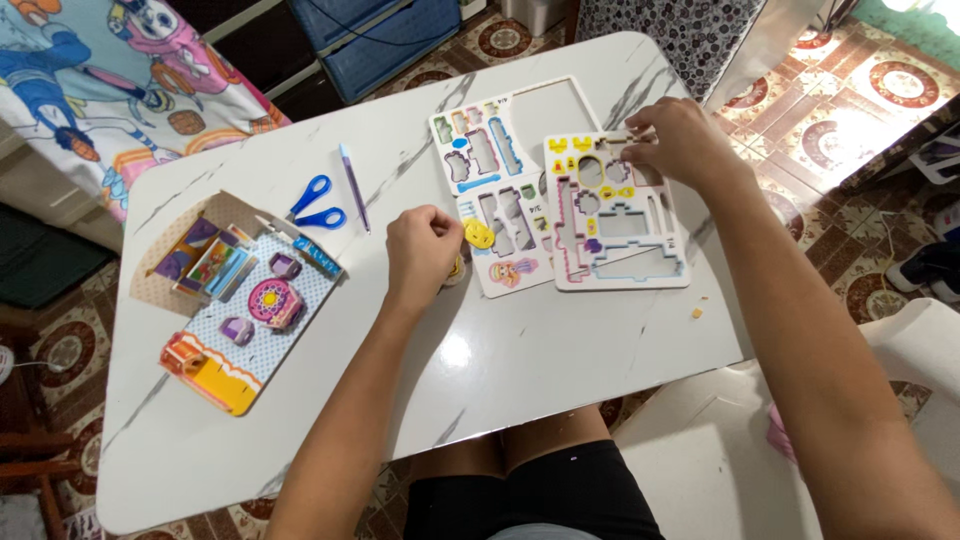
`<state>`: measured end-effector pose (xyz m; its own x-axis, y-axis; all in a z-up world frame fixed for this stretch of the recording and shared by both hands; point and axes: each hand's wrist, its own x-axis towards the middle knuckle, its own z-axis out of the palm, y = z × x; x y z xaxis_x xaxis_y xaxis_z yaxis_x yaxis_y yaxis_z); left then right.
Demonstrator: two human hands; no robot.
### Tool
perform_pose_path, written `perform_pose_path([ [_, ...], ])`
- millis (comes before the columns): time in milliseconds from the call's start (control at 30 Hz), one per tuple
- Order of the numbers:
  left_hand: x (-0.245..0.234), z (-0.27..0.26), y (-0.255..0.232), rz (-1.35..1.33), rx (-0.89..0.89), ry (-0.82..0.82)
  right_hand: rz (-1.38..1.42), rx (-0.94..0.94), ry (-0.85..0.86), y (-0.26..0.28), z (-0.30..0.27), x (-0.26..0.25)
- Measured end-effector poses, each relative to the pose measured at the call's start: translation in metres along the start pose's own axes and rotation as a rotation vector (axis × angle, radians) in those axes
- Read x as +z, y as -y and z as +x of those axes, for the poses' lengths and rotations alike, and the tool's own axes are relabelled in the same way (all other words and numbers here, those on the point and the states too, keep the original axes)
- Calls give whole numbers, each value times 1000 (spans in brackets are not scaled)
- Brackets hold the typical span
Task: The person assembles a toy house by punching out small pieces from a card and fitting them together.
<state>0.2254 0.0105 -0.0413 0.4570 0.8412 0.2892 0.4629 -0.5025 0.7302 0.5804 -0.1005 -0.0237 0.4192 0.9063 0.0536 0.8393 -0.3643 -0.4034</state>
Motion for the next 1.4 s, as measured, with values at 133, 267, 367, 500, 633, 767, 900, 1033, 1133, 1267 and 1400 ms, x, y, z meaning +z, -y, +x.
perform_pose_path([
  [133, -10, -3, -9, -66, 1, -44, 50, -48, 31, -14, 10, -1],
  [267, -21, -2, -20, -217, 17, -61, 125, 28, 126, -24, 12, -9],
  [367, -22, -1, -23, -287, 71, -79, 189, 40, 93, -22, 6, -24],
  [500, -21, 0, -25, -408, -27, -29, 619, 138, 91, -4, -6, -38],
  [633, -14, 0, -24, -709, -98, 74, 864, 165, 130, 36, -15, -44],
  [767, -10, 3, -18, -941, -161, 116, 785, -4, 194, 92, -21, -21],
  [900, -15, 2, -11, -805, -124, 61, 909, -115, 366, 137, -21, -6],
  [1033, -22, 7, -10, -1081, -241, 60, 583, -257, 232, 171, -22, -9],
  [1133, -23, 6, -10, -1123, -241, 84, 464, -120, 283, 188, -22, -15],
  [1267, -25, 8, -8, -1082, -219, 134, 445, -285, 285, 191, -8, -13],
  [1400, -20, 10, -1, -1100, -158, 103, 468, -214, 414, 187, 7, -8],
])
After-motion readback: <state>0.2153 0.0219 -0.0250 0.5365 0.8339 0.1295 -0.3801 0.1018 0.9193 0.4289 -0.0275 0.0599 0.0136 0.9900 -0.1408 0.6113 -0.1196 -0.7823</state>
